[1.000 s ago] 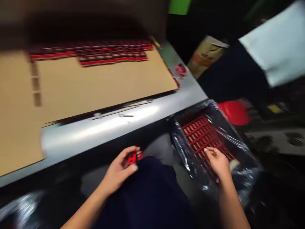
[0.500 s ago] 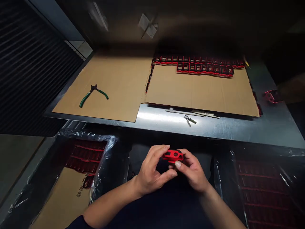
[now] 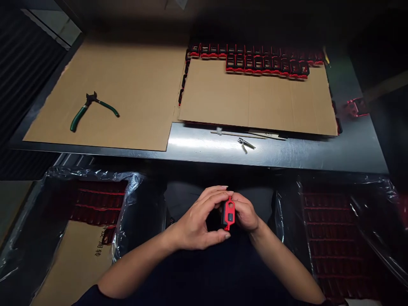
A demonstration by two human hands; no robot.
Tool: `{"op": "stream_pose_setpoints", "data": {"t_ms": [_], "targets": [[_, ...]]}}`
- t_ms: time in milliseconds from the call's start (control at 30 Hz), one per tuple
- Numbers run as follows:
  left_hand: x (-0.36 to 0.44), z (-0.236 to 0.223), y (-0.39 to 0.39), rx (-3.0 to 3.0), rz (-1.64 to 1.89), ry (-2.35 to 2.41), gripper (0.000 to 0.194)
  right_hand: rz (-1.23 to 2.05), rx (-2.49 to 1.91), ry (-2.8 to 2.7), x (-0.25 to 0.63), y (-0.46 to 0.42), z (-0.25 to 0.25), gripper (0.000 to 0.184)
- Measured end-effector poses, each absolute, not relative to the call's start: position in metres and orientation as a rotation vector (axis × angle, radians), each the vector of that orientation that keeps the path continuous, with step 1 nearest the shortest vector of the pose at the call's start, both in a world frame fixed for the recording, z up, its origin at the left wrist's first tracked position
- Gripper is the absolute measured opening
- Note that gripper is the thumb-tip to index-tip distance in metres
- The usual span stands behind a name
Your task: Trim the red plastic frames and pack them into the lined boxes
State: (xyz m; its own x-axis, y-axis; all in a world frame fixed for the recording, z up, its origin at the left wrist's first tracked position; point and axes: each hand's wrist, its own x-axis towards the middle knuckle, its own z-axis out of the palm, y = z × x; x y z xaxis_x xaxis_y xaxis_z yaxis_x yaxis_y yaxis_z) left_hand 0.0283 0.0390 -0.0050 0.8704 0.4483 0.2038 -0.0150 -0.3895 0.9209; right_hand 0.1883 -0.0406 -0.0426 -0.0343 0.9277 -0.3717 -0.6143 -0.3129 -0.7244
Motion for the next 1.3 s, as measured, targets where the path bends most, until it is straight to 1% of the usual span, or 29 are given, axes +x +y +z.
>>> {"op": "stream_pose_setpoints", "data": {"t_ms": [67, 133, 233, 567, 700, 867, 933, 967, 1067, 1133, 1233, 1300], "targets": [[0.029, -0.002, 0.040, 1.941, 0.548, 0.323, 0.077, 1.610, -0.994, -0.465, 0.192, -0.042, -0.039, 0.011], [0.028, 0.000, 0.040, 1.979, 0.596, 0.314, 0.081, 1.557, -1.009, -0.484, 0.198, -0.045, -0.034, 0.019], [0.026, 0.001, 0.041, 2.023, 0.636, 0.318, 0.088, 1.482, -1.086, -0.482, 0.206, -0.053, -0.026, 0.022], [0.021, -0.008, 0.037, 2.071, 0.654, 0.289, 0.097, 1.562, -1.051, -0.517, 0.202, -0.072, -0.005, 0.026], [0.020, -0.010, 0.035, 2.071, 0.629, 0.265, 0.099, 1.591, -1.146, -0.514, 0.197, -0.068, -0.002, 0.028], [0.015, -0.010, 0.034, 1.956, 0.532, 0.350, 0.106, 1.537, -1.285, -0.531, 0.194, -0.062, 0.000, 0.023], [0.014, -0.006, 0.035, 1.789, 0.442, 0.503, 0.099, 1.477, -1.286, -0.564, 0.194, -0.062, 0.000, 0.020], [0.014, -0.003, 0.035, 1.698, 0.391, 0.592, 0.091, 1.445, -1.283, -0.581, 0.194, -0.062, 0.000, 0.018], [0.016, 0.010, 0.038, 1.501, 0.214, 0.774, 0.057, 1.371, -1.281, -0.633, 0.193, -0.064, -0.001, 0.012], [0.020, 0.019, 0.039, 1.448, 0.117, 0.803, 0.041, 1.339, -1.285, -0.673, 0.192, -0.065, -0.002, 0.008], [0.026, 0.028, 0.040, 1.416, 0.063, 0.818, 0.028, 1.257, -1.326, -0.798, 0.192, -0.066, -0.003, 0.004], [0.029, 0.031, 0.039, 1.415, 0.073, 0.858, 0.028, 1.182, -1.353, -0.895, 0.192, -0.066, -0.004, 0.003]]}}
